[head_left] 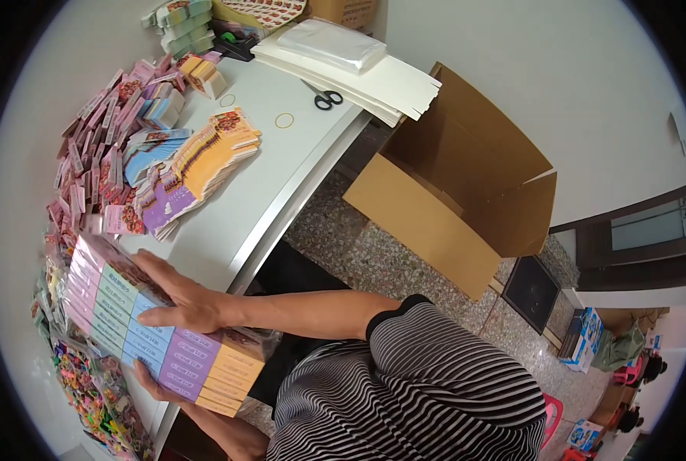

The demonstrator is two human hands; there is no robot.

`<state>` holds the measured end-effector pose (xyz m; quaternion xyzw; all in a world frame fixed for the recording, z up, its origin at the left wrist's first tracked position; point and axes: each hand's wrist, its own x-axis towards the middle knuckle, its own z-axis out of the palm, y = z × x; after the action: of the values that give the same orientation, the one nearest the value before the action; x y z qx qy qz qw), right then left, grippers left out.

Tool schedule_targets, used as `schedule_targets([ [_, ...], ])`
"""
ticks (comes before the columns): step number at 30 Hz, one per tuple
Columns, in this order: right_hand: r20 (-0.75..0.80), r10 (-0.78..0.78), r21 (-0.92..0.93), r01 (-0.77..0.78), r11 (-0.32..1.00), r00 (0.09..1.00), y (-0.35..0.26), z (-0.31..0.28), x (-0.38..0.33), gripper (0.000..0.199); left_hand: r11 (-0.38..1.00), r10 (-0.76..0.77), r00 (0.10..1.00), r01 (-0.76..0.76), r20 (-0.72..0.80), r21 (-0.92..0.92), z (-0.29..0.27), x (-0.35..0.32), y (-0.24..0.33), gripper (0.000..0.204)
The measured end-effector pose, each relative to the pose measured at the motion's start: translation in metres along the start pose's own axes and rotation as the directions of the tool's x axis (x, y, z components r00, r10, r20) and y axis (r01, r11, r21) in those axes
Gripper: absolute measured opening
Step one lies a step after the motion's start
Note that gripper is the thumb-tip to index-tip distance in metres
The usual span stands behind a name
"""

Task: Sorting, folding paper inserts, and packing small packets into boxes.

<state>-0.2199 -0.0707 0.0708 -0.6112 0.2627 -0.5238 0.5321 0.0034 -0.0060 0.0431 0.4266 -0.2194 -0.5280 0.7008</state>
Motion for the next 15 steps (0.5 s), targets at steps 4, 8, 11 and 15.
schedule_targets([
  [4, 0.046, 0.153, 0.387, -0.159, 0.908, 0.987, -0.031, -0.018, -0.021, 0.103, 0.926, 0.279, 0.947, -0.31, 0.161, 0.217, 0.053, -0.023, 0.011, 0.074],
  [8, 0.008, 0.173, 0.455, -0.158, 0.876, 0.985, -0.065, -0.056, -0.052, 0.098, 0.947, 0.176, 0.903, -0.264, 0.391, 0.185, 0.071, -0.015, -0.016, 0.091],
  [11, -0.178, 0.275, 0.429, -0.177, 0.886, 0.945, -0.079, -0.087, -0.087, 0.092, 0.957, 0.074, 0.789, -0.227, 0.609, 0.178, 0.128, -0.025, -0.043, 0.092],
  [15, -0.414, 0.284, 0.454, -0.075, 0.888, 0.865, -0.093, -0.12, -0.134, 0.08, 0.976, -0.006, 0.554, -0.177, 0.832, 0.125, 0.189, -0.038, -0.075, 0.087],
])
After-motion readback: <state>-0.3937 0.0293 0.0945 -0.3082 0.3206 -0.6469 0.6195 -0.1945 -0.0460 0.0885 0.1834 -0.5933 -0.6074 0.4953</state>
